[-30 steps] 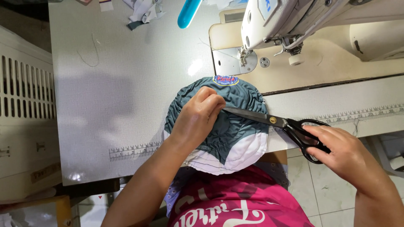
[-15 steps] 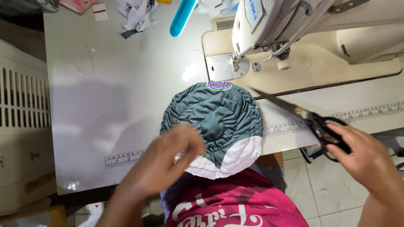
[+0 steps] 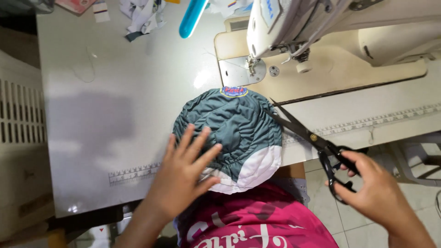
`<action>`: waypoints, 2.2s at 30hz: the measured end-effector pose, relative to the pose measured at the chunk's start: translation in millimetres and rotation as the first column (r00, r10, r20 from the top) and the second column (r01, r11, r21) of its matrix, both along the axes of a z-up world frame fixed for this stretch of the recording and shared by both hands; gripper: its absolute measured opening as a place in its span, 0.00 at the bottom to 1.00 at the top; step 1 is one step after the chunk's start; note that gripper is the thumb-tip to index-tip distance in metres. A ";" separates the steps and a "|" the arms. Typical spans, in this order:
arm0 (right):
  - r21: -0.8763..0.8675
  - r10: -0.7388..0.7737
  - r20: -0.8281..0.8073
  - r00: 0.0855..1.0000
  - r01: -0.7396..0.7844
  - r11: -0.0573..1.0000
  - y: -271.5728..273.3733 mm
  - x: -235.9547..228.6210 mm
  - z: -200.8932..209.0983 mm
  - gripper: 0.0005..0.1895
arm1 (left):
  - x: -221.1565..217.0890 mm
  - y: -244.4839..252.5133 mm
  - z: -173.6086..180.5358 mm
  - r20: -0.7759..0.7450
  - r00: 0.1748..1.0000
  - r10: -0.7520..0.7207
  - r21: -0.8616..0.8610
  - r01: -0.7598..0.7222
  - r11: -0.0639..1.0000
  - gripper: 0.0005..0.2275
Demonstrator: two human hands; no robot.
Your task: The person uses scissors to trim excess threads and fabric from a teal and white garment on a sewing table. After trimming, the person picks up a stack of folded blue garments from a nearby surface.
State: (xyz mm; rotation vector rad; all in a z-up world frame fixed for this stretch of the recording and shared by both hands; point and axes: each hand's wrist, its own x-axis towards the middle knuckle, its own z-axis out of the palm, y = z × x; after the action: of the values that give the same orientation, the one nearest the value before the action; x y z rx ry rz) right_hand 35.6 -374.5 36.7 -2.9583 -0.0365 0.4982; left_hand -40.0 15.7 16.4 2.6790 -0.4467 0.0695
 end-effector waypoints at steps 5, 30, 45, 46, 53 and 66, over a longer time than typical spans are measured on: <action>0.106 -0.226 -0.082 0.971 0.234 0.966 6.3 -39.4 -7.3 0.40 | 9.7 -59.3 -9.2 0.173 0.984 -0.050 -0.001 0.051 0.999 0.29; 0.050 -0.345 -0.039 0.938 0.347 0.937 12.0 -49.1 -13.5 0.36 | 14.4 -84.5 -13.9 0.199 0.980 0.000 0.051 -0.011 0.999 0.29; 0.066 -0.367 -0.088 0.926 0.373 0.926 1.7 -51.3 -19.5 0.34 | 14.1 -84.0 -14.4 0.199 0.980 0.012 0.016 -0.015 1.000 0.28; 0.079 -0.386 -0.109 0.916 0.395 0.915 2.9 -50.8 -18.3 0.31 | 14.3 -83.9 -14.3 0.201 0.979 0.011 0.016 -0.015 1.000 0.27; 0.129 -0.574 -0.198 0.795 0.601 0.788 36.8 -31.0 30.4 0.21 | 13.5 -84.2 -14.2 0.209 0.978 0.009 0.019 -0.013 1.000 0.27; -0.180 0.354 0.648 0.675 -0.315 0.932 -27.6 120.2 -35.9 0.23 | 6.5 -54.6 0.9 0.162 0.983 0.081 0.005 -0.083 0.997 0.26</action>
State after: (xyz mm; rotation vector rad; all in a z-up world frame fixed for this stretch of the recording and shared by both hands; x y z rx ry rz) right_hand 155.9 -402.1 0.7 -3.0052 -0.6641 -0.5917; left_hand -33.5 -38.9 17.3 2.7135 -0.3863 0.3121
